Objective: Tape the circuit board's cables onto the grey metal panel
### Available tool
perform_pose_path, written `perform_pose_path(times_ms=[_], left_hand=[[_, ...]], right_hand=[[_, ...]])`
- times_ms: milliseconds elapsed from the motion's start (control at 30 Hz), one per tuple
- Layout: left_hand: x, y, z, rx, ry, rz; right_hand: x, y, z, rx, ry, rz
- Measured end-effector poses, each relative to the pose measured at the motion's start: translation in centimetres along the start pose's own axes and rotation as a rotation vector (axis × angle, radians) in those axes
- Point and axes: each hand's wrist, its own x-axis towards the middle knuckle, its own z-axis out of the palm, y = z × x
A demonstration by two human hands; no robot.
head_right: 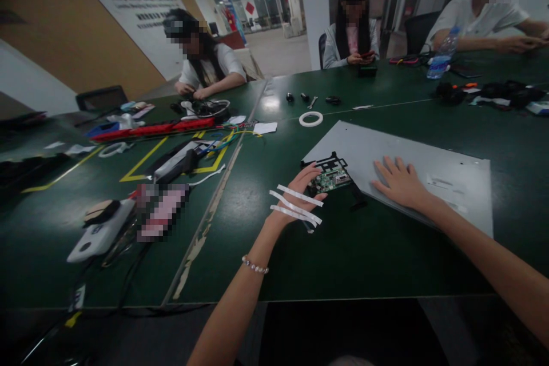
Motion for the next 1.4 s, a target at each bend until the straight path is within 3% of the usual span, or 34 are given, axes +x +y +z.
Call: perform_pose_path(times_ms=[267, 500, 567, 767, 867, 967, 1067, 1167, 1267, 1400], left_hand=[[0.0, 0.0, -0.6, -0.043, -0.009, -0.015], [-0.1, -0.3, -0.8, -0.093, -0.037, -0.01], [-0.3, -0.4, -0.8, -0.09, -0.069, -0.017], [-0.8, -1.2, -0.1, -0.059, -0.177, -0.038], [-1.0, -1.4, 0.3, -0.05, -0.221, -0.03], [-1.2, -1.6, 0.6, -0.026, -0.251, -0.024], [-1.3, -1.7, 0.9, 0.026, -0.282, -0.035], [-1.3, -1.6, 0.8, 0.065, -0.307, -0.059], [-1.3, -1.4, 0.2, 0.09, -0.312, -0.114], [-1.3, -1.7, -1.0, 0.142, -0.272, -0.237]], right_hand=[[-0.7, -4.9, -1.3, 0.086, 0.048, -0.322], [-1.3, -7.9, -2.3, 0.398, 0.146, -0.536], [-1.2, -7.7, -2.0, 0.506, 0.158, -0.505], [-1.2, -6.4, -2.1, 0.748, 0.255, -0.133], [-1.3, -6.5, -2.6, 0.775, 0.241, -0.122], [-1.4, -7.0, -3.0, 0.78, 0.209, -0.23], [-1.6, -7.5, -3.3, 0.715, 0.176, -0.33], [-1.6, -7.3, -3.1, 0.598, 0.15, -0.319], [-1.5, -5.7, -2.2, 0.412, 0.159, -0.22], [-1.5, -2.1, -0.7, 0.159, 0.124, 0.028]])
